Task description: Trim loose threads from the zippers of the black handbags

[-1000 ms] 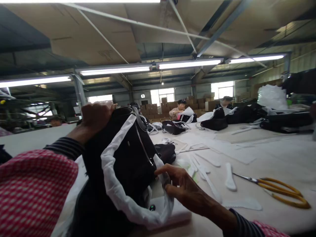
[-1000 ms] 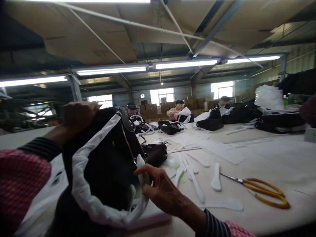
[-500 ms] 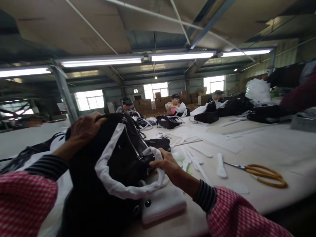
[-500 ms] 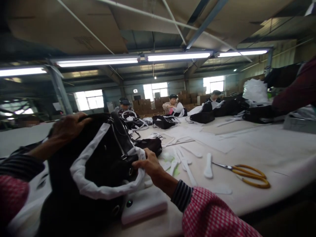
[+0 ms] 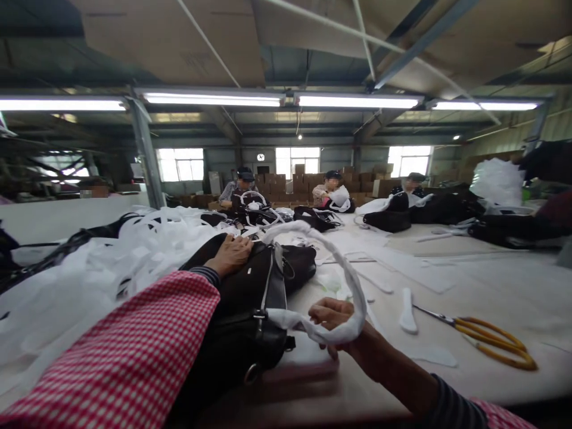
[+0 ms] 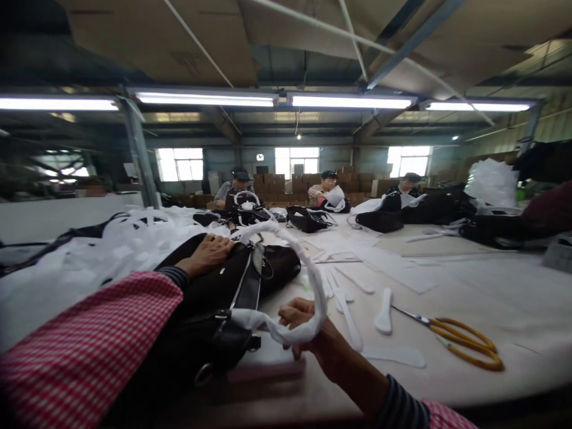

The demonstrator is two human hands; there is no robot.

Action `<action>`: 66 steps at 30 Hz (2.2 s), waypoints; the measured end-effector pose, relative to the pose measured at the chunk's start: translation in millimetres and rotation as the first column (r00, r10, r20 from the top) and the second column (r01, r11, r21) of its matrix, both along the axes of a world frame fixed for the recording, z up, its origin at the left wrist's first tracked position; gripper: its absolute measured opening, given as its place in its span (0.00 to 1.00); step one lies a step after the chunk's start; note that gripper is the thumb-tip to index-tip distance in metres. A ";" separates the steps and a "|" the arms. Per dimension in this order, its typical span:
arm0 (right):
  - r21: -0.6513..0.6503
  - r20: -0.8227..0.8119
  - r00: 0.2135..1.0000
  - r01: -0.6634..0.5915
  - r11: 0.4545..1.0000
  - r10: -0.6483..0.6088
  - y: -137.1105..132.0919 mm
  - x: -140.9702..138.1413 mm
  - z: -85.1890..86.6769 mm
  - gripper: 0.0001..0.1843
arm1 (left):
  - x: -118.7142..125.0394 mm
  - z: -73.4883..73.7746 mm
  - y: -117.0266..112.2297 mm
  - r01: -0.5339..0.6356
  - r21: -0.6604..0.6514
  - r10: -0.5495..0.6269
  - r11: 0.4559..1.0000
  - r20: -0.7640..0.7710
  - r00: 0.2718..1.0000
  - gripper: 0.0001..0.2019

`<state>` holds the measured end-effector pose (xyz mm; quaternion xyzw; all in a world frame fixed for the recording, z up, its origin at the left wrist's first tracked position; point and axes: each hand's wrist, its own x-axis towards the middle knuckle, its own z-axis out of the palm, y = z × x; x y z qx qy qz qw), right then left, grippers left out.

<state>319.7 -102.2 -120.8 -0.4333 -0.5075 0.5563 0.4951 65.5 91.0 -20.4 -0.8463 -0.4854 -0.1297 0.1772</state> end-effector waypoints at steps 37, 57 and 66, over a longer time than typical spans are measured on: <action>0.577 0.665 0.639 -0.113 0.809 -0.386 36.7 -53.5 41.3 0.15 | 20.6 -8.7 29.5 0.113 -0.090 -0.114 0.990 -0.010 0.993 0.19; 0.618 0.494 0.825 -0.110 0.778 -0.276 49.6 -27.9 52.0 0.13 | 32.4 17.8 -29.1 0.449 -0.344 -0.505 0.825 -0.091 0.859 0.11; 0.642 0.762 0.381 -0.344 0.685 -0.523 56.7 -51.8 16.1 0.15 | -11.8 32.0 -38.2 0.504 -0.291 -0.574 0.813 -0.262 0.776 0.18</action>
